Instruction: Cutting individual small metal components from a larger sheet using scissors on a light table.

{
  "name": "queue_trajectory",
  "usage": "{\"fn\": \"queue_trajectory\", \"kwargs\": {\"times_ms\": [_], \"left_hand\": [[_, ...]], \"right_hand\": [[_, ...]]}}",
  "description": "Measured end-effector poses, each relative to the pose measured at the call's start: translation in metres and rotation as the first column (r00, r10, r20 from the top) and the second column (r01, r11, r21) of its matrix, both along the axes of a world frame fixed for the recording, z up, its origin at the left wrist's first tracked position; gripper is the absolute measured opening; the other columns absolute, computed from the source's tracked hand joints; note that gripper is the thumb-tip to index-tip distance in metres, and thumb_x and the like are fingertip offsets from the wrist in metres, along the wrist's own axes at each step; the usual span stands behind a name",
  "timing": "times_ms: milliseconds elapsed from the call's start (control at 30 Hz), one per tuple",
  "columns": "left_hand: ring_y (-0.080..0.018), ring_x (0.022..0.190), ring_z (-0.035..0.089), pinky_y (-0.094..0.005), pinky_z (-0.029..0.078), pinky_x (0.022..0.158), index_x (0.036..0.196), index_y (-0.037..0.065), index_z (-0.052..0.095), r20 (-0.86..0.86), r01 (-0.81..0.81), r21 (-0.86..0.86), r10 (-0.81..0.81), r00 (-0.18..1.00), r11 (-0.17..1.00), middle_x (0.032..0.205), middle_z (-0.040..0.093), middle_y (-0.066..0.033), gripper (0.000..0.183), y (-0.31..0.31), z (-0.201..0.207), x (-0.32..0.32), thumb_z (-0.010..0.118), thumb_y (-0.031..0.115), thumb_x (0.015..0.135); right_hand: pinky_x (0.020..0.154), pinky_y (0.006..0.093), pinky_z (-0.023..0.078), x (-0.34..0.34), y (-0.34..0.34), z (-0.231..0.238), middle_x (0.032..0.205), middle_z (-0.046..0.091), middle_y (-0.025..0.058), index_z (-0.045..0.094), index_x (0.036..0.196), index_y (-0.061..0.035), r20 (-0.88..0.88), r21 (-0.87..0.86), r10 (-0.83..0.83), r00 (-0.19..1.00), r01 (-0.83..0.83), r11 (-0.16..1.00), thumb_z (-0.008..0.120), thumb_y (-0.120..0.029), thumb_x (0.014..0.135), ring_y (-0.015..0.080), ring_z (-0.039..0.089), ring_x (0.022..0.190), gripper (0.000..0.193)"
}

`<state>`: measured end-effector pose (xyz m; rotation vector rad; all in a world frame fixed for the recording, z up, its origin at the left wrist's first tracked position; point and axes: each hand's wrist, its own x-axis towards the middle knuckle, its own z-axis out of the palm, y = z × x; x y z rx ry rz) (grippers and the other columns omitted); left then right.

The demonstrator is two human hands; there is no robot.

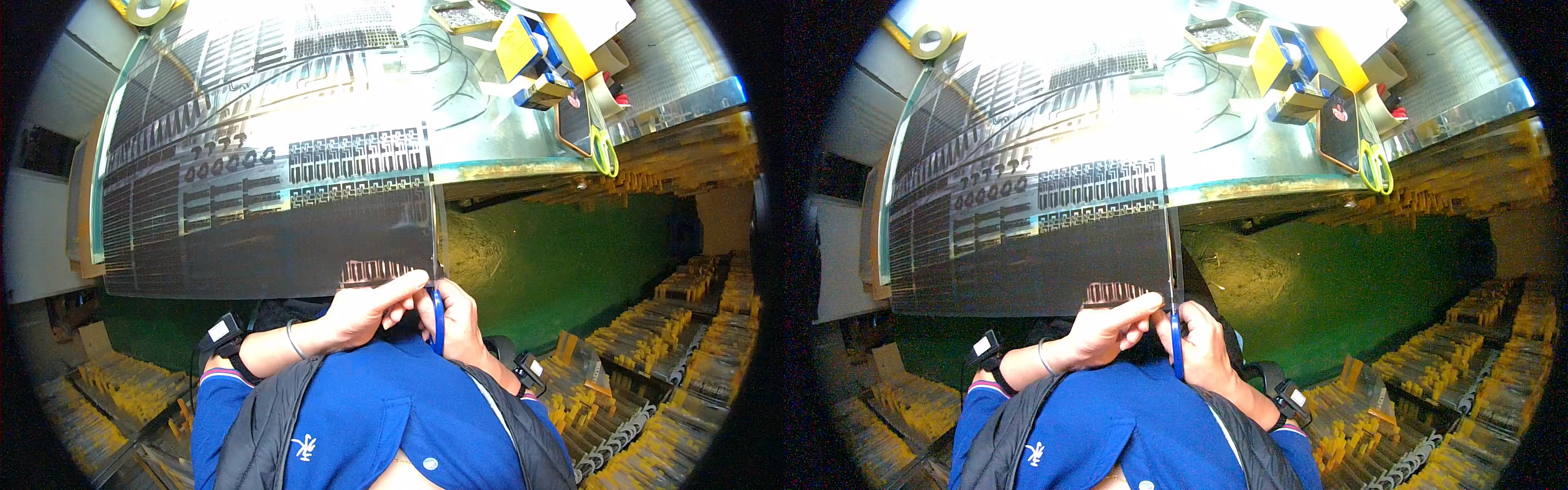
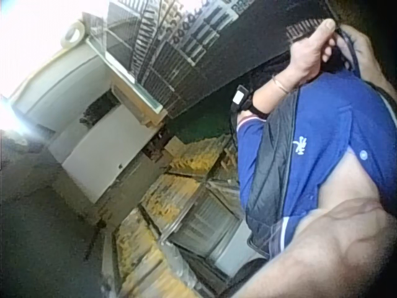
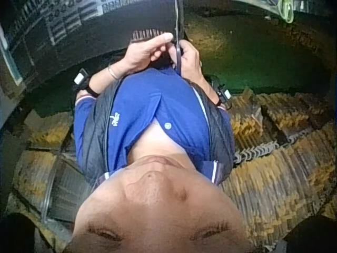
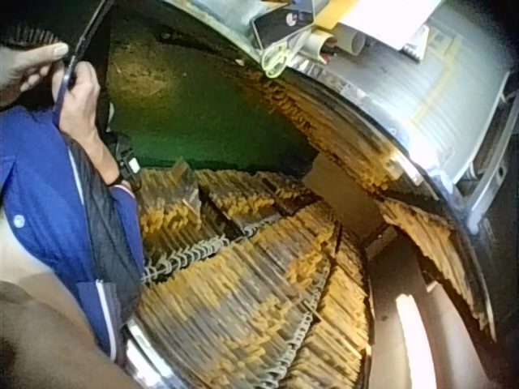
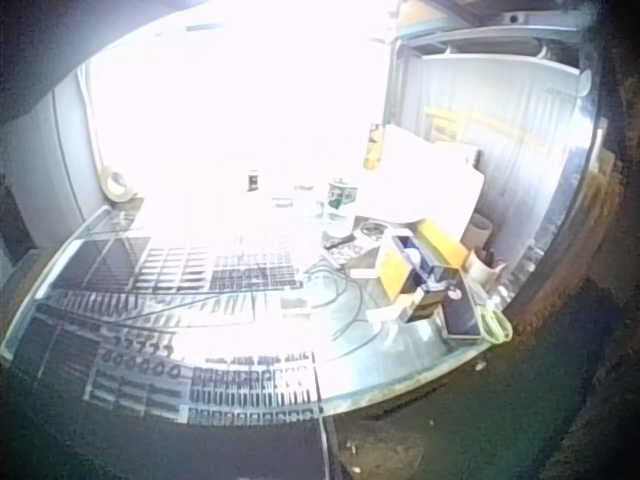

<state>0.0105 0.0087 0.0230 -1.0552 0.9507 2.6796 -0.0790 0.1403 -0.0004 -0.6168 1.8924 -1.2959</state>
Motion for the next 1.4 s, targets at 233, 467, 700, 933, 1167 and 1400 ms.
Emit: {"fn": "queue_trajectory", "kwargs": {"times_ms": [233,467,700,933,1167,1400], "left_hand": [[-0.0040,0.049,0.045,-0.0177,0.033,0.041,0.071,0.009,0.060,0.008,-0.006,-0.024,0.007,1.000,1.000,0.061,0.053,0.0022,0.022,0.000,0.008,-0.001,0.062,0.028,0.081],[-0.0066,0.046,0.047,-0.0188,0.031,0.038,0.081,0.007,0.061,-0.054,-0.122,-0.104,0.117,0.992,0.987,0.060,0.053,0.0002,0.014,-0.024,0.017,-0.003,0.063,0.020,0.080],[-0.0064,0.051,0.049,-0.0175,0.036,0.042,0.086,0.005,0.061,-0.136,-0.008,-0.090,-0.005,0.991,0.996,0.065,0.055,-0.0012,0.022,-0.023,0.024,0.019,0.060,0.026,0.083],[-0.0101,0.052,0.052,-0.0199,0.040,0.044,0.094,-0.004,0.060,-0.521,-0.206,-0.500,-0.102,0.848,0.841,0.065,0.057,-0.0077,0.018,-0.030,0.031,0.032,0.061,0.003,0.077],[-0.0075,0.055,0.054,-0.0193,0.041,0.045,0.090,-0.004,0.060,-0.349,-0.144,-0.366,0.008,0.937,0.919,0.070,0.058,-0.0074,0.022,-0.028,0.008,0.011,0.055,0.017,0.086],[-0.0085,0.049,0.054,-0.0183,0.042,0.040,0.079,-0.001,0.062,-0.354,-0.281,-0.399,0.137,0.925,0.873,0.066,0.060,-0.0075,0.021,-0.029,0.010,0.002,0.054,0.017,0.086]], "right_hand": [[0.039,0.0278,0.036,0.001,0.000,0.006,0.060,0.048,0.0074,0.049,0.065,0.0004,0.092,0.057,-0.010,0.996,0.005,0.998,0.060,-0.018,0.082,0.0117,0.047,0.044,0.028],[0.051,0.0233,0.043,-0.009,0.011,-0.011,0.069,0.056,0.0065,0.054,0.078,-0.0020,0.209,-0.119,-0.045,0.977,0.071,0.990,0.059,-0.021,0.082,0.0085,0.053,0.057,0.020],[0.064,0.0288,0.046,-0.093,-0.072,0.053,0.080,0.058,0.0129,0.055,0.088,-0.0011,-0.836,-0.218,0.025,0.548,-0.375,0.901,0.068,-0.001,0.066,0.0227,0.058,0.070,0.026],[0.053,0.0242,0.045,-0.099,-0.121,0.069,0.064,0.059,0.0076,0.055,0.077,-0.0008,-0.829,-0.350,0.013,0.559,-0.537,0.767,0.070,-0.004,0.069,0.0141,0.059,0.058,0.017],[0.050,0.0181,0.041,-0.100,-0.111,0.069,0.066,0.061,0.0045,0.055,0.074,-0.0037,0.183,-0.612,0.071,0.981,0.057,0.789,0.072,-0.007,0.069,0.0087,0.056,0.057,0.019],[0.052,0.0186,0.042,-0.098,-0.116,0.057,0.066,0.059,0.0037,0.054,0.074,-0.0036,-0.022,-0.453,0.012,1.000,-0.021,0.891,0.071,-0.009,0.071,0.0073,0.055,0.057,0.018]]}}
